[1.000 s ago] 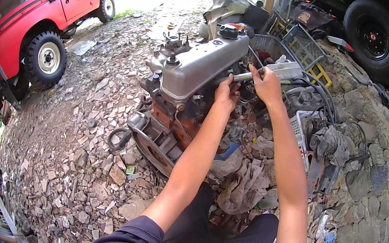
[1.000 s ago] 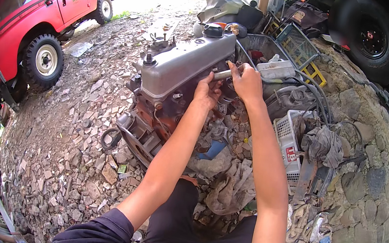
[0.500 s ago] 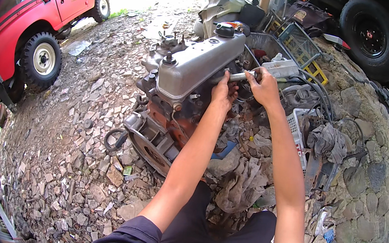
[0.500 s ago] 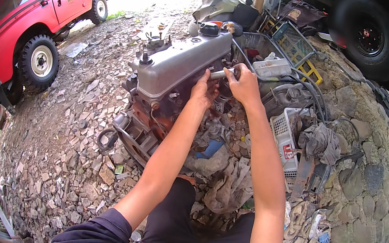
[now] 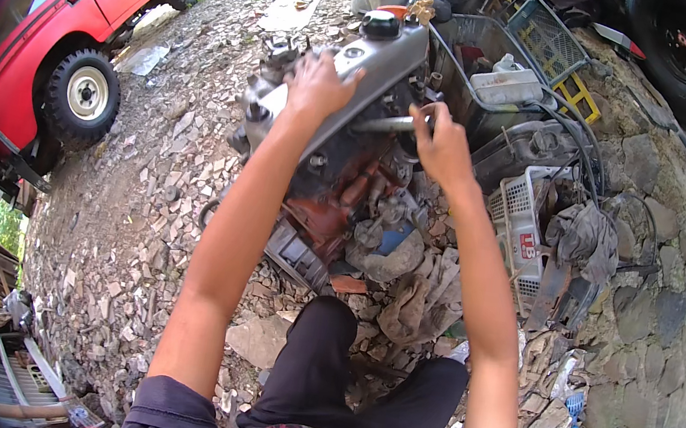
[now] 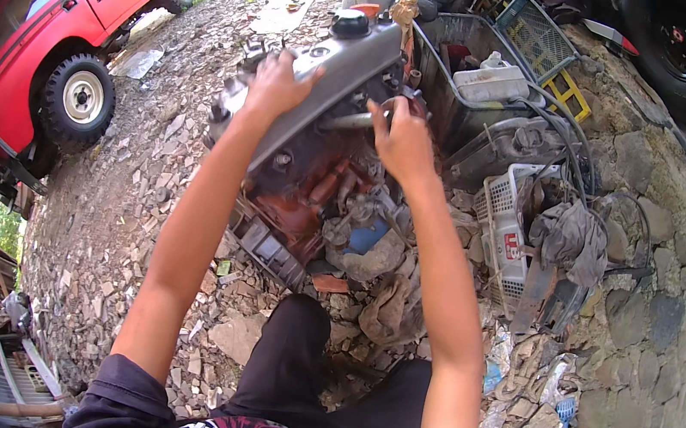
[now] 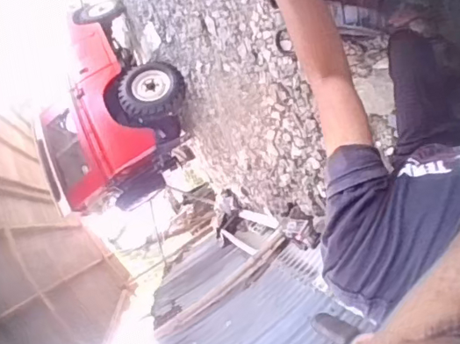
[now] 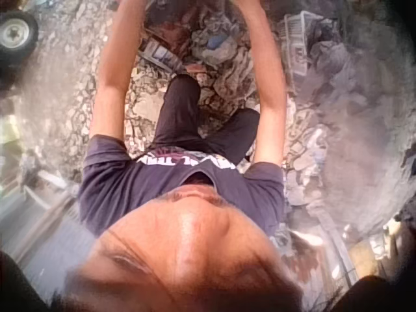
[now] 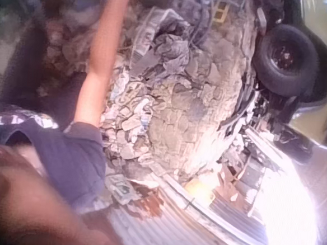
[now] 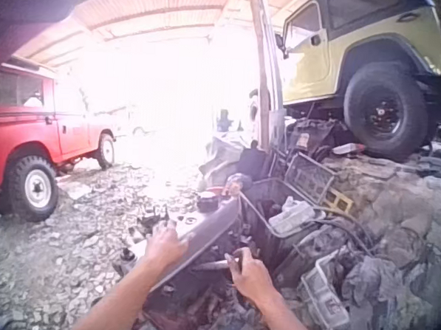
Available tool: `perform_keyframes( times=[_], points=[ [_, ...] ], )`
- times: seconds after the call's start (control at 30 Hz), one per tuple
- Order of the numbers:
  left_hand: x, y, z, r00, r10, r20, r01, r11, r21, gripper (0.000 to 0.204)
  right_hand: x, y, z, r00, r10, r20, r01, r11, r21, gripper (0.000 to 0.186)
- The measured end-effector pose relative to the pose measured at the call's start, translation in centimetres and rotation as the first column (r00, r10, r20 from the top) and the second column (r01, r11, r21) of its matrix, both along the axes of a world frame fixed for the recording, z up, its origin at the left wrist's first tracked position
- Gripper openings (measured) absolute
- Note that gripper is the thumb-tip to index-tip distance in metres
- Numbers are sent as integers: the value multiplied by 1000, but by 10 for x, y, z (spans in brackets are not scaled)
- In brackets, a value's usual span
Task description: The person cleans a spark plug by pouring liquid on it from a plastic bottle and wiping it with a cloth, while working on an engine block sitting on the ground.
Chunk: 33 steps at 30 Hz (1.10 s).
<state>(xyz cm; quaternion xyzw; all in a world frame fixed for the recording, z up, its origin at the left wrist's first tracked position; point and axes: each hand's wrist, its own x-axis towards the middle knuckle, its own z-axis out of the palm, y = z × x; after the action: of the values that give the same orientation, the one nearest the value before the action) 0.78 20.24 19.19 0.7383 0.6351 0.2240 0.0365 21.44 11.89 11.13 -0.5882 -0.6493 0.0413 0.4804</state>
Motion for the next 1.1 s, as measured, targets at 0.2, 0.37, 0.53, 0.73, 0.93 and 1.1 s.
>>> perform_keyframes(
  times=[0.2,0.37,0.53,0.73,0.93,1.1],
  points=[
    [12,9,7,942,76,-327,-152,965,-212,101,4,-12,-3,993,85,-77,-85,996,2,38],
    [-2,10,3,919,-7,-394,-111,955,-275,108,2,-25,29,999,-38,37,52,848,-527,47],
    [7,14,16,949,-15,-315,-91,943,-321,106,-13,-28,28,973,-100,-207,15,927,-375,48],
    [11,9,17,940,1,-340,-119,937,-328,104,-20,-30,38,967,-155,-203,5,806,-592,42],
    [10,12,17,946,9,-324,-115,943,-311,104,-16,-16,44,983,-89,-161,4,884,-467,40],
    [13,16,16,956,21,-291,-107,953,-284,106,-13,-20,46,991,-71,-112,-19,761,-649,40]
  ],
)
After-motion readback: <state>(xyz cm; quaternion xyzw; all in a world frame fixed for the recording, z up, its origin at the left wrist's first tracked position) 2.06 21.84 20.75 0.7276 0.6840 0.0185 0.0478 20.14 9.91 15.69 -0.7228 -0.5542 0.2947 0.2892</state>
